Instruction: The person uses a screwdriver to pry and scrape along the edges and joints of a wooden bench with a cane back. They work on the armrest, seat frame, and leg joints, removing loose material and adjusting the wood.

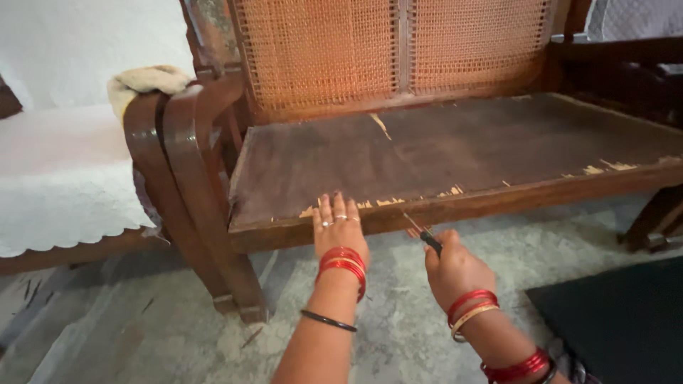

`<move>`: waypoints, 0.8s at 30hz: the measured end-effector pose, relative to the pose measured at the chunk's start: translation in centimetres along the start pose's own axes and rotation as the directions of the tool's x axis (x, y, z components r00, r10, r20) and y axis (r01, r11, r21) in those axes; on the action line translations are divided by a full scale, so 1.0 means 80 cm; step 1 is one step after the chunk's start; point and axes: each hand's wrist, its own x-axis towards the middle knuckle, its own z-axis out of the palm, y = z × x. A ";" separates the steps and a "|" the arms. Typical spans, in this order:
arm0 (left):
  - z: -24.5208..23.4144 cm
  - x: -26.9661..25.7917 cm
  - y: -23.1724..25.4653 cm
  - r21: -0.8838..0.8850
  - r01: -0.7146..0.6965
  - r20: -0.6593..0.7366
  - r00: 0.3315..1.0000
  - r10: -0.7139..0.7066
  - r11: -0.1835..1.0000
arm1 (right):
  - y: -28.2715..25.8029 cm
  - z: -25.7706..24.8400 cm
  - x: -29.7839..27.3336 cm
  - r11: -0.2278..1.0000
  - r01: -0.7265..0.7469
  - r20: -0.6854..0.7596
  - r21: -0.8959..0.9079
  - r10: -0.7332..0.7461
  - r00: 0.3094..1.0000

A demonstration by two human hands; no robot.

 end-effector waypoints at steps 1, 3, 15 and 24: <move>0.004 0.000 0.006 0.013 -0.024 -0.126 0.992 0.025 1.000 | 0.002 0.001 -0.003 1.000 -0.002 0.002 0.002 0.002 1.000; 0.009 0.001 0.024 -0.063 -0.059 0.060 0.996 0.063 0.996 | 0.004 0.005 -0.006 1.000 0.000 0.007 -0.001 0.000 1.000; -0.038 -0.002 0.047 -0.012 -0.029 0.356 0.934 0.031 1.000 | 0.002 -0.002 -0.012 0.997 0.014 -0.010 0.081 -0.013 1.000; -0.048 -0.004 0.044 -0.042 -0.034 0.383 0.923 0.047 0.999 | -0.005 0.000 -0.014 0.994 0.031 -0.013 0.101 -0.030 0.999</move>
